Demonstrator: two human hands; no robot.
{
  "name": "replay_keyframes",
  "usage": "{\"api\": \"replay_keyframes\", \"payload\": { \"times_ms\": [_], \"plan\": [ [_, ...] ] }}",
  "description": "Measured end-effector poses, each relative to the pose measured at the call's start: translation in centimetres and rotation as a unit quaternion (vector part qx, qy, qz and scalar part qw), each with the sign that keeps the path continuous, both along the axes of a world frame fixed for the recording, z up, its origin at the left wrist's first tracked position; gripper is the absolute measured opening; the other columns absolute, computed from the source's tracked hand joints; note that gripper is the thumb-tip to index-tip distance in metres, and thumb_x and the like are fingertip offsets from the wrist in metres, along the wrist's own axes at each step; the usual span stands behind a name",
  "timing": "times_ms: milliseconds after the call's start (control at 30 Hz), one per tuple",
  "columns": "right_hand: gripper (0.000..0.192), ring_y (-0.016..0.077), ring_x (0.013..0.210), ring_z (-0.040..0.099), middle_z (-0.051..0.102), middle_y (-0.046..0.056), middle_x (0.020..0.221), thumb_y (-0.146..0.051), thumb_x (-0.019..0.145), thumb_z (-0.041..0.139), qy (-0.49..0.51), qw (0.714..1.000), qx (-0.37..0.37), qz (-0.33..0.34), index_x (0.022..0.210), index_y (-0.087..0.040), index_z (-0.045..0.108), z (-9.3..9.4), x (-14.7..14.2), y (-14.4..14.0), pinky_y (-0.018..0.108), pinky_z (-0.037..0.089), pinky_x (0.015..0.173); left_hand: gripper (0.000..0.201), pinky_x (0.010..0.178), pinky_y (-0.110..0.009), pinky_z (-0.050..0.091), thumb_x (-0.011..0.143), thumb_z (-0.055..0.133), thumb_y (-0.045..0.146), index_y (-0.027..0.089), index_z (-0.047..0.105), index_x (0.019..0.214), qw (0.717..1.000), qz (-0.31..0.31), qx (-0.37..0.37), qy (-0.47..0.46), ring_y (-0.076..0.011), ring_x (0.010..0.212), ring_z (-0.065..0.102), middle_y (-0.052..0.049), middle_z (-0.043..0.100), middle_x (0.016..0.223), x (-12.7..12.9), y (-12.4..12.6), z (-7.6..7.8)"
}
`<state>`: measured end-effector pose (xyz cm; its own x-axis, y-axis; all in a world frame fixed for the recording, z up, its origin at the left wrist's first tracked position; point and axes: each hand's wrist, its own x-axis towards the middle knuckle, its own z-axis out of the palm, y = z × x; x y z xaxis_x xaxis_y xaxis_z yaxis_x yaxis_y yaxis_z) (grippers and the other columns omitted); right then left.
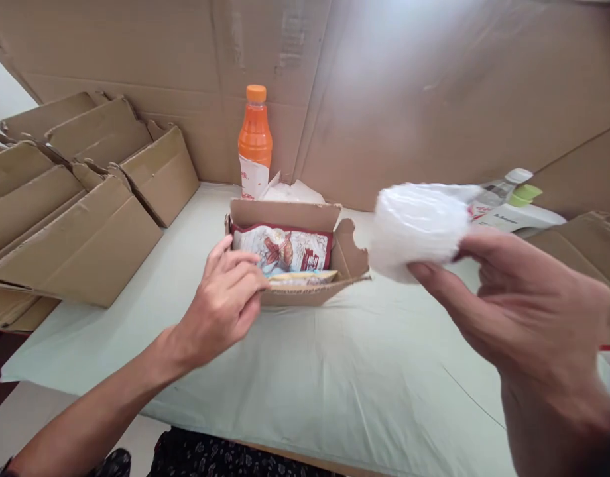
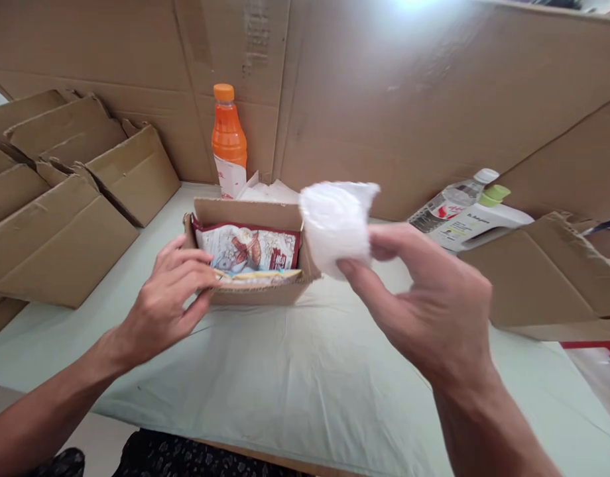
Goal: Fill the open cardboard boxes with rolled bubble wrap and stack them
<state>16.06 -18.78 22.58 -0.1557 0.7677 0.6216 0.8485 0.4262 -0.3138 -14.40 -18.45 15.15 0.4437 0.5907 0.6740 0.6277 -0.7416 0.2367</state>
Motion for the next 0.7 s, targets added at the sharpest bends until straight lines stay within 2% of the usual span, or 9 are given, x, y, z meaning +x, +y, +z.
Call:
{"api": "replay_keyframes", "payload": {
  "times_ms": [100, 167, 300, 367, 433, 533, 567, 633, 700],
  "plan": [
    [0.010, 0.0144, 0.074, 0.064, 0.073, -0.001, 0.087, -0.029, 0.095, 0.063, -0.132, 0.982, -0.042, 0.126, 0.097, -0.023, 0.071, 2.1, -3.2, 2.7, 0.030, 0.047, 0.074, 0.024, 0.124, -0.058, 0.031, 0.086, 0.058, -0.002, 0.018, 0.064, 0.097, 0.999, 0.004, -0.034, -0.004, -0.0219, 0.112, 0.065, -0.002, 0.074, 0.091, -1.1, -4.0, 0.2],
    [0.009, 0.0155, 0.071, 0.064, 0.073, 0.000, 0.080, -0.024, 0.092, 0.063, -0.254, 0.941, -0.120, 0.190, 0.090, -0.021, 0.071, 2.1, -6.0, 4.0, 0.031, 0.044, 0.073, 0.025, 0.124, -0.058, 0.030, 0.086, 0.058, -0.003, 0.019, 0.064, 0.098, 0.999, 0.014, -0.043, -0.008, -0.0215, 0.111, 0.065, -0.002, 0.073, 0.091, -1.4, -5.6, 0.1],
    [0.015, 0.0193, 0.066, 0.065, 0.071, 0.004, 0.070, -0.009, 0.087, 0.061, -0.467, 0.821, -0.247, 0.215, 0.091, -0.018, 0.072, -0.1, -11.6, 5.0, 0.030, 0.036, 0.062, 0.024, 0.124, -0.058, 0.030, 0.085, 0.059, -0.001, 0.019, 0.064, 0.097, 0.999, 0.024, -0.042, -0.013, -0.0218, 0.110, 0.065, -0.002, 0.073, 0.093, -1.5, -6.3, -0.5],
    [0.023, 0.0196, 0.066, 0.066, 0.071, 0.006, 0.070, -0.001, 0.084, 0.057, -0.507, 0.790, -0.268, 0.216, 0.094, -0.016, 0.073, -1.4, -13.5, 5.2, 0.030, 0.033, 0.058, 0.025, 0.124, -0.058, 0.031, 0.084, 0.059, -0.002, 0.019, 0.063, 0.097, 0.999, 0.021, -0.036, -0.014, -0.0216, 0.109, 0.066, -0.002, 0.073, 0.093, -1.4, -6.1, -0.7],
    [0.026, 0.0195, 0.068, 0.067, 0.072, 0.007, 0.072, 0.001, 0.085, 0.055, -0.513, 0.783, -0.277, 0.218, 0.094, -0.015, 0.073, -2.1, -14.4, 5.6, 0.029, 0.033, 0.057, 0.028, 0.124, -0.058, 0.032, 0.083, 0.059, -0.004, 0.019, 0.063, 0.099, 0.999, 0.021, -0.026, -0.016, -0.0217, 0.110, 0.065, -0.001, 0.072, 0.093, -1.3, -6.0, -0.7],
    [0.017, 0.0216, 0.077, 0.071, 0.076, 0.007, 0.083, -0.010, 0.090, 0.060, -0.466, 0.816, -0.260, 0.223, 0.100, -0.016, 0.073, -1.7, -13.2, 5.9, 0.030, 0.040, 0.063, 0.035, 0.122, -0.059, 0.036, 0.083, 0.065, -0.001, 0.018, 0.064, 0.112, 0.997, 0.054, 0.010, -0.051, -0.0263, 0.124, 0.060, -0.006, 0.069, 0.107, -1.5, -6.0, -1.0],
    [0.015, 0.0228, 0.081, 0.072, 0.077, 0.007, 0.088, -0.017, 0.091, 0.064, -0.432, 0.841, -0.240, 0.219, 0.102, -0.017, 0.073, -1.2, -12.0, 5.7, 0.031, 0.044, 0.068, 0.042, 0.121, -0.059, 0.038, 0.083, 0.068, 0.001, 0.019, 0.062, 0.121, 0.994, 0.074, 0.023, -0.080, -0.0282, 0.129, 0.057, -0.009, 0.066, 0.117, -1.8, -6.0, -1.2],
    [0.019, 0.0243, 0.091, 0.072, 0.078, 0.007, 0.098, -0.029, 0.092, 0.067, -0.319, 0.917, -0.158, 0.180, 0.107, -0.019, 0.074, -0.3, -8.6, 4.4, 0.035, 0.050, 0.080, 0.058, 0.120, -0.056, 0.041, 0.083, 0.071, 0.007, 0.021, 0.056, 0.136, 0.981, 0.118, 0.025, -0.153, -0.0295, 0.136, 0.053, -0.012, 0.059, 0.135, -2.5, -6.1, -2.2],
    [0.023, 0.0238, 0.094, 0.072, 0.078, 0.006, 0.104, -0.038, 0.095, 0.064, -0.154, 0.984, -0.058, 0.069, 0.109, -0.022, 0.074, -0.4, -4.4, 2.2, 0.038, 0.053, 0.088, 0.065, 0.120, -0.053, 0.042, 0.086, 0.070, 0.011, 0.026, 0.050, 0.145, 0.965, 0.148, -0.031, -0.216, -0.0281, 0.138, 0.052, -0.012, 0.054, 0.144, -3.3, -6.5, -4.0]
  ]
}}
